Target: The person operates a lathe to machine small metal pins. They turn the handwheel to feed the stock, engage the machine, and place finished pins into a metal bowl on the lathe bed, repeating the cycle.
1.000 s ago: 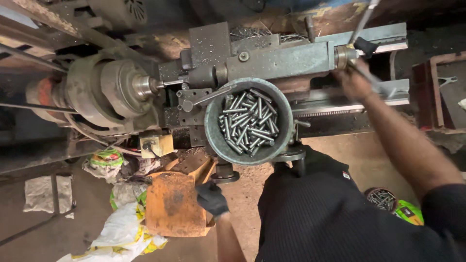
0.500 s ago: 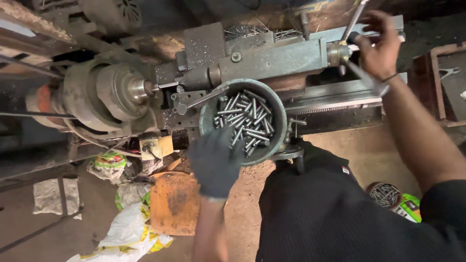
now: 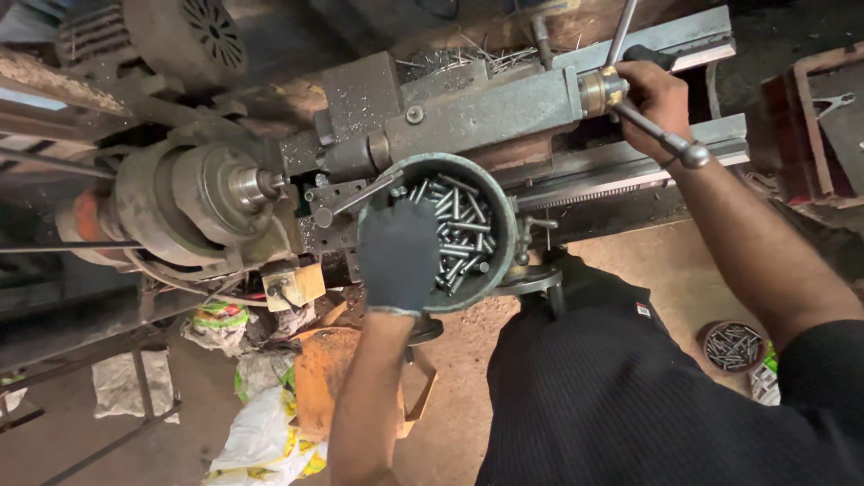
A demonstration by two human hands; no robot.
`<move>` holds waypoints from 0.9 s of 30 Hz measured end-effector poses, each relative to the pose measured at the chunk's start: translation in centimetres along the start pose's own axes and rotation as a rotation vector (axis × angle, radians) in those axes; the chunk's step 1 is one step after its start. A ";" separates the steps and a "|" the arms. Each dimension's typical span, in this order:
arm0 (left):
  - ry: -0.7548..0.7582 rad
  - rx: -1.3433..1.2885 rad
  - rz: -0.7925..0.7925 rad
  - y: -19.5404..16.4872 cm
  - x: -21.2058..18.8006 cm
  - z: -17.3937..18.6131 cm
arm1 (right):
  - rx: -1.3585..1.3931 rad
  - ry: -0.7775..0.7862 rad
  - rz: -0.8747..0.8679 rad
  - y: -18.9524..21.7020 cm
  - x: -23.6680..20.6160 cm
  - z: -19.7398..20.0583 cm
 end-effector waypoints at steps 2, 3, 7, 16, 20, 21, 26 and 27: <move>-0.005 0.013 0.028 0.1 -0.5 0.6 | -0.053 -0.005 0.064 -0.1 -0.2 0.2; -0.083 0.039 0.058 0.1 -0.8 1.3 | -0.081 -0.006 0.096 -0.1 -0.2 0.2; -0.146 0.145 0.140 -0.4 -1.4 2.7 | -0.079 0.000 0.020 -0.2 -0.2 0.2; 0.070 -0.006 0.052 -1.4 0.3 1.6 | -0.081 0.005 0.030 0.8 0.5 0.0; 0.002 -0.053 0.048 -1.1 0.2 1.2 | -0.105 0.021 0.001 0.1 0.6 0.0; -0.005 -0.054 0.021 -0.9 0.3 1.1 | -0.086 0.021 0.019 0.1 0.5 -0.1; 0.170 -0.116 -0.035 0.5 0.5 0.6 | -0.068 0.033 0.028 -0.4 0.4 -0.3; 0.245 -0.068 -0.027 0.7 0.3 0.6 | -0.032 0.034 0.006 -0.5 0.4 -0.4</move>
Point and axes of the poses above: each hand's wrist, its own x-axis towards the middle knuckle, its own z-axis out of the back of the hand, y = z × x, the point moved 4 cm from there along x, towards the middle knuckle, and after that the axes turned 6 degrees about x, right-handed, at the moved point
